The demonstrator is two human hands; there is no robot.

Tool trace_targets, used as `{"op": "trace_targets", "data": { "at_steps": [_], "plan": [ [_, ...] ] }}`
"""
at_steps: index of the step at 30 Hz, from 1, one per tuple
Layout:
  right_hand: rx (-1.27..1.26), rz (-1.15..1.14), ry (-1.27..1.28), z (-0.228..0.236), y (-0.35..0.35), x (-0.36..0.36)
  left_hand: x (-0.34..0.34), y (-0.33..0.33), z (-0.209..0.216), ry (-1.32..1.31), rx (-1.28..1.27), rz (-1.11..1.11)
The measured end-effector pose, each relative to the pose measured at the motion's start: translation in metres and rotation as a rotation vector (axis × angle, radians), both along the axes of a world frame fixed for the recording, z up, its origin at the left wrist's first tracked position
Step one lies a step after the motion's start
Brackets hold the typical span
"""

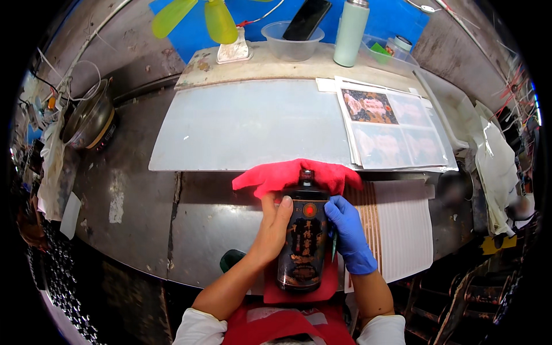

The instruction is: The person applies thin copper strips to the top and bottom rims of a black cylindrical bottle, then smooths the strips with a green tool. The person repeats this process on multiple bottles, placing finished units on a nearby rack.

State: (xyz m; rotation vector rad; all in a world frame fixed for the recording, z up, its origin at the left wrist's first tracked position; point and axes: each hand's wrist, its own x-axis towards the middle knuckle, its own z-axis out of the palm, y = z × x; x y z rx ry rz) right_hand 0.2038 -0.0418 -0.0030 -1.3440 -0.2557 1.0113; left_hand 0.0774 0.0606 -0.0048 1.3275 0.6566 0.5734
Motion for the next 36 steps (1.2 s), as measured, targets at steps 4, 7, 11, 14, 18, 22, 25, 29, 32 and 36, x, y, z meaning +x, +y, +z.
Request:
{"op": "trace_targets", "data": {
  "at_steps": [4,7,11,14,18,22,25,29,32,36],
  "plan": [
    [-0.039,-0.023,-0.041,0.002,0.004,0.000,0.002,-0.001,0.002,-0.034,0.021,0.012],
    [-0.032,-0.052,-0.071,-0.010,0.006,0.001,0.002,0.000,0.000,0.008,0.032,0.024],
    [0.017,-0.006,-0.107,-0.009,-0.001,0.000,0.000,0.004,-0.012,0.012,-0.091,0.005],
    [-0.031,-0.010,-0.155,-0.004,0.005,-0.001,0.005,-0.001,-0.005,-0.037,-0.078,0.054],
    [0.046,0.052,0.278,-0.013,-0.009,0.022,-0.009,0.006,-0.013,0.016,-0.113,-0.020],
    [0.032,0.015,0.374,-0.010,-0.067,0.039,-0.074,0.002,-0.005,0.119,0.348,0.113],
    [0.142,-0.067,0.089,0.018,-0.088,0.035,-0.121,0.001,-0.014,0.588,0.870,0.111],
    [0.013,0.294,-0.533,0.073,-0.064,-0.019,-0.151,-0.014,-0.032,0.781,1.004,0.061],
    [0.052,0.443,-1.094,0.093,-0.024,-0.027,-0.148,-0.018,-0.026,0.787,0.869,0.055],
    [0.116,0.230,-1.218,0.101,0.037,0.013,-0.146,-0.017,-0.023,0.613,0.642,0.024]
  ]
}}
